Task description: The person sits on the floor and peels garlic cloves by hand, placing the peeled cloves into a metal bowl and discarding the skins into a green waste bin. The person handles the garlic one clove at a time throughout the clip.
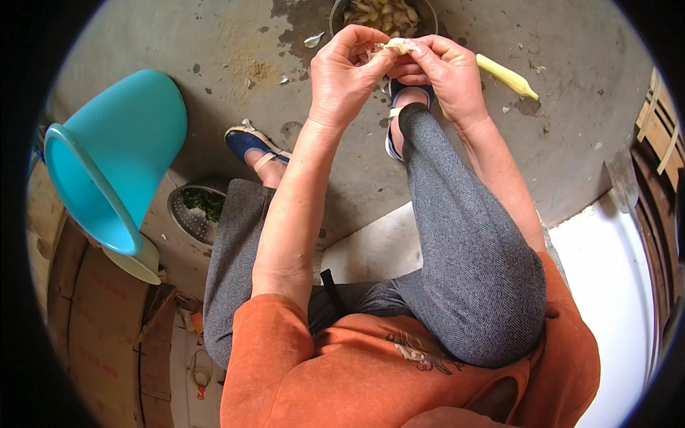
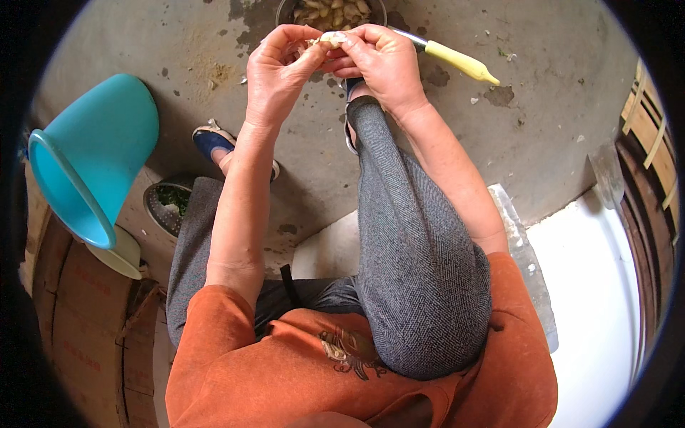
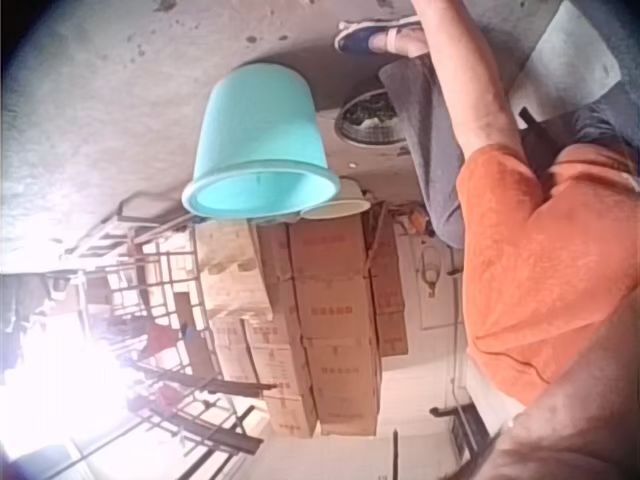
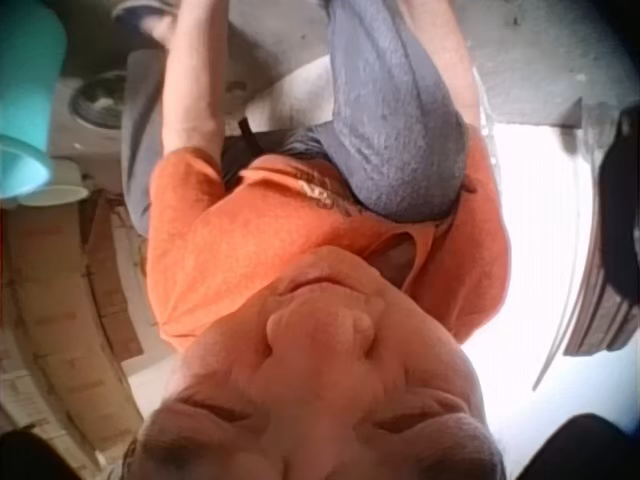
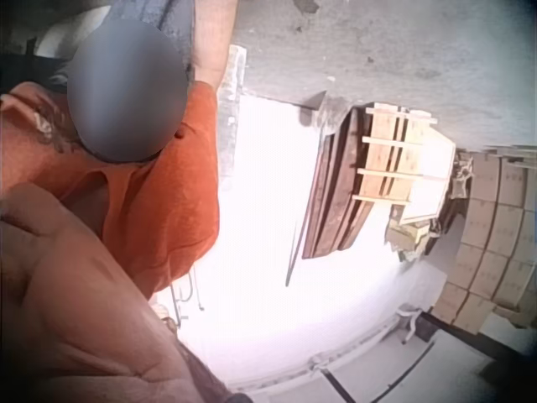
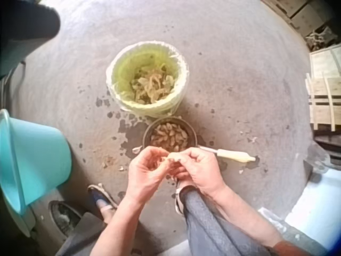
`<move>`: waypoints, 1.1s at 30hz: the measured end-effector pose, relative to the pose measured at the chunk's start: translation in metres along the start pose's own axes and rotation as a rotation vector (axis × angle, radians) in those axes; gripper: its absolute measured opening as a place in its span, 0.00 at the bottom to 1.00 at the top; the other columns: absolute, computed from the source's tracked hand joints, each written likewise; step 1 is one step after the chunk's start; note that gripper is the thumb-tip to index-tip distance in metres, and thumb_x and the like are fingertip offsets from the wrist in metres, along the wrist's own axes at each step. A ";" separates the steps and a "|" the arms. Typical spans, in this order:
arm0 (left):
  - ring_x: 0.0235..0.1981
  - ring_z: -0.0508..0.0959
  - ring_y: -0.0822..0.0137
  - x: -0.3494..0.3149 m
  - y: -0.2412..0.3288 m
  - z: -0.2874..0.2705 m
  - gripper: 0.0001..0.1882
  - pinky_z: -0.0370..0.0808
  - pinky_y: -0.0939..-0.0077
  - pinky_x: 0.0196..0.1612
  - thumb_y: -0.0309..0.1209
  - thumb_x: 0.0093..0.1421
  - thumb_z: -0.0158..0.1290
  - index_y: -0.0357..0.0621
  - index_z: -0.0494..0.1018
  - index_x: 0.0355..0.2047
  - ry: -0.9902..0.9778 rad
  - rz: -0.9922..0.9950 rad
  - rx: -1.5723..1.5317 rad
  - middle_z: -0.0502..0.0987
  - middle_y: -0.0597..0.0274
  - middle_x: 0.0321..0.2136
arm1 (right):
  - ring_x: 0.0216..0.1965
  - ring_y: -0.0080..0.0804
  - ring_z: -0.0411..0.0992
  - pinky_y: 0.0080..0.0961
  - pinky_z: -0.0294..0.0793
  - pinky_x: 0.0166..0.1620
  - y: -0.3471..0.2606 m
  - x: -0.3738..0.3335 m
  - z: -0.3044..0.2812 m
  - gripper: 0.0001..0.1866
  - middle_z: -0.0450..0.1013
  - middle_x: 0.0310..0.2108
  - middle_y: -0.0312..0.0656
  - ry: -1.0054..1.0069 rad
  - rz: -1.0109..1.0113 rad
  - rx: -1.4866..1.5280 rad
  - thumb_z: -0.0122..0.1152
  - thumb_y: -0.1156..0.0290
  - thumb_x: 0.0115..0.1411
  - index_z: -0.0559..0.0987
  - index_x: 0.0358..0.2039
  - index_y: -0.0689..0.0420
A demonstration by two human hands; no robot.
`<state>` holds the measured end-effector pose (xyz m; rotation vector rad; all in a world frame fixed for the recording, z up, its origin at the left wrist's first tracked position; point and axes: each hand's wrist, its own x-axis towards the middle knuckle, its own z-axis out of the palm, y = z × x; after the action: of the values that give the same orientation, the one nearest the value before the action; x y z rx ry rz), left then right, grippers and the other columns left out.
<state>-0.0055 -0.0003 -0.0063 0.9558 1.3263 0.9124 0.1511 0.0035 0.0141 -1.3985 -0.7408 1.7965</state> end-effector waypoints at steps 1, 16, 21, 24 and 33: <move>0.27 0.74 0.81 0.001 -0.002 0.000 0.08 0.73 0.86 0.32 0.23 0.54 0.57 0.37 0.75 0.35 -0.004 -0.037 -0.037 0.78 0.66 0.27 | 0.28 0.28 0.78 0.17 0.79 0.31 0.001 0.000 0.000 0.09 0.77 0.31 0.44 0.008 -0.025 -0.021 0.54 0.71 0.62 0.75 0.35 0.65; 0.27 0.77 0.77 0.002 0.003 -0.006 0.08 0.77 0.82 0.32 0.27 0.55 0.58 0.35 0.75 0.33 -0.071 -0.149 -0.256 0.78 0.62 0.26 | 0.30 0.22 0.77 0.15 0.77 0.33 0.000 -0.003 0.000 0.07 0.77 0.31 0.39 -0.035 -0.068 -0.152 0.54 0.73 0.62 0.77 0.36 0.63; 0.29 0.79 0.74 0.002 0.006 -0.010 0.07 0.79 0.80 0.34 0.26 0.56 0.56 0.35 0.75 0.33 -0.074 -0.219 -0.339 0.79 0.60 0.27 | 0.30 0.21 0.77 0.15 0.77 0.34 -0.004 -0.004 0.003 0.07 0.77 0.31 0.38 -0.041 -0.045 -0.105 0.54 0.73 0.62 0.77 0.37 0.62; 0.28 0.79 0.73 0.002 0.008 -0.011 0.07 0.79 0.80 0.33 0.26 0.57 0.56 0.35 0.75 0.33 -0.118 -0.175 -0.254 0.79 0.59 0.28 | 0.30 0.21 0.76 0.16 0.77 0.34 -0.001 -0.004 0.002 0.07 0.77 0.31 0.38 -0.057 -0.065 -0.174 0.53 0.74 0.62 0.77 0.37 0.63; 0.28 0.79 0.72 -0.001 0.007 -0.010 0.07 0.79 0.79 0.33 0.25 0.57 0.56 0.33 0.75 0.33 -0.072 -0.212 -0.274 0.79 0.59 0.28 | 0.30 0.21 0.76 0.16 0.78 0.34 -0.004 -0.005 0.001 0.08 0.77 0.31 0.39 -0.087 -0.051 -0.144 0.52 0.74 0.63 0.77 0.37 0.64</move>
<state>-0.0156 0.0012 0.0003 0.6183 1.1806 0.8612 0.1515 0.0015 0.0198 -1.3864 -0.9602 1.8035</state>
